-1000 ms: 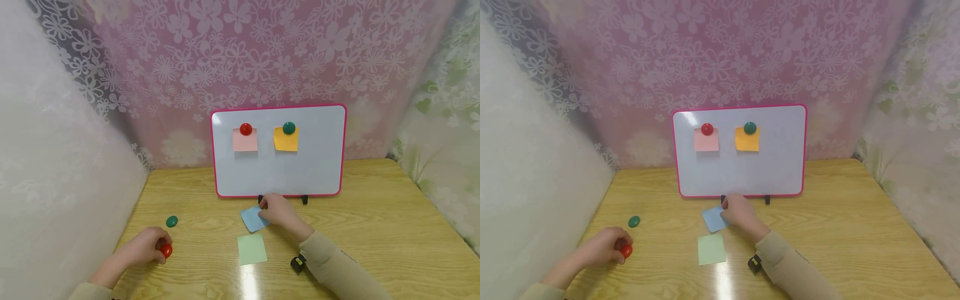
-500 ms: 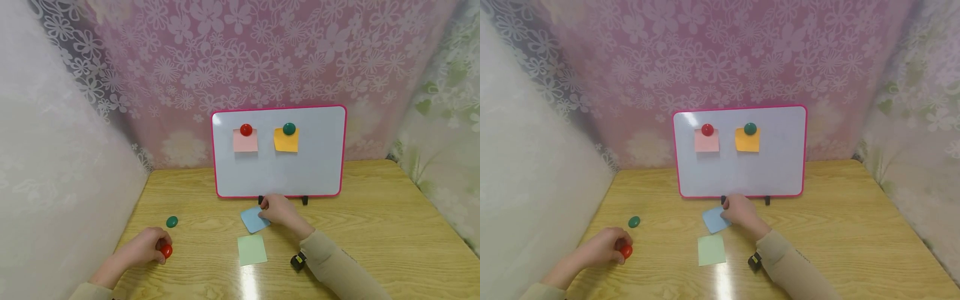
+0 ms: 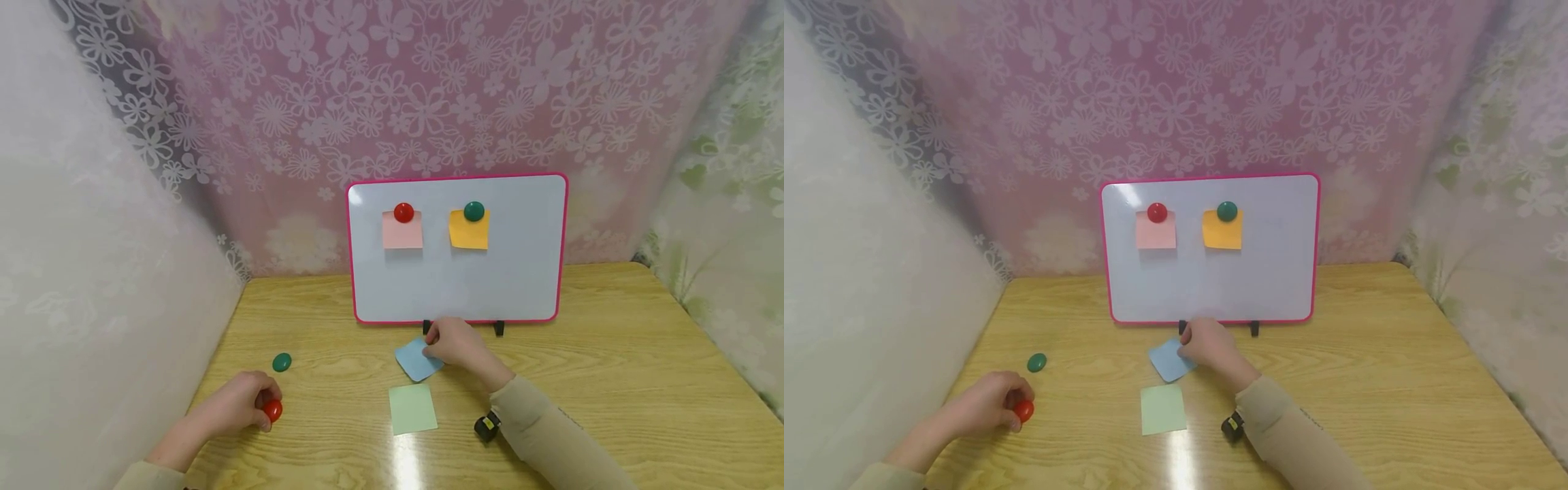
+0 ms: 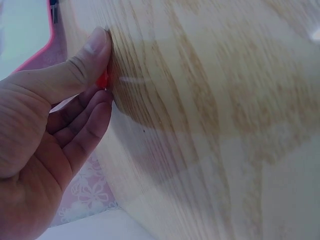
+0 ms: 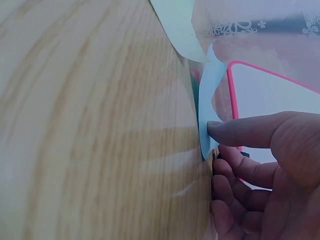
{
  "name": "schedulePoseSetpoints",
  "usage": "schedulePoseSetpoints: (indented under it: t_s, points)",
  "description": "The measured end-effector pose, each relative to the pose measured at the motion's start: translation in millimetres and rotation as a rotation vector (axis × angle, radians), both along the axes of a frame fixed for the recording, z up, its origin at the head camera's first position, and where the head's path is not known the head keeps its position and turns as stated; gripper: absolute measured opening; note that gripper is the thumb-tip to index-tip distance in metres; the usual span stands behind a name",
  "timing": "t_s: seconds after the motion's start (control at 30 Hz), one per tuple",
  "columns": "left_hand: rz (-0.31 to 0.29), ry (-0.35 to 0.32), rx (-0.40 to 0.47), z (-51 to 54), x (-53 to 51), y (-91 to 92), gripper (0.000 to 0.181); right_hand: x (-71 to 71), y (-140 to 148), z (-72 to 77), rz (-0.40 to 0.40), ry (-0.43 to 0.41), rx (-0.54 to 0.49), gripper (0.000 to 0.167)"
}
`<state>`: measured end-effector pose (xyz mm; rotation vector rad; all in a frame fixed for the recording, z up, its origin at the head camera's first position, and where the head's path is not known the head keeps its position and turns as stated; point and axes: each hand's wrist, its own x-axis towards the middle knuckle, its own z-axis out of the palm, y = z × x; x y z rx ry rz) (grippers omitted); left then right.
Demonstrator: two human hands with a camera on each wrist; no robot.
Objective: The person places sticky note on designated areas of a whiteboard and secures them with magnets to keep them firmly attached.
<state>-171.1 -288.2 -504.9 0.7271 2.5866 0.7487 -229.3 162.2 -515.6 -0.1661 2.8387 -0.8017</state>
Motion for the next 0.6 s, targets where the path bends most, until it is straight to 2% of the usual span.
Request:
schedulePoseSetpoints:
  t_s: [0.3, 0.6]
  points:
    - [-0.001, -0.005, -0.005, -0.5, -2.4, -0.4, 0.039, 0.0, 1.8, -3.0, 0.003, 0.002, -0.007, 0.017]
    - [-0.022, 0.008, 0.011, 2.1, -0.2, -1.6, 0.039, 0.4, 3.6, -5.2, 0.014, 0.016, -0.018, 0.015]
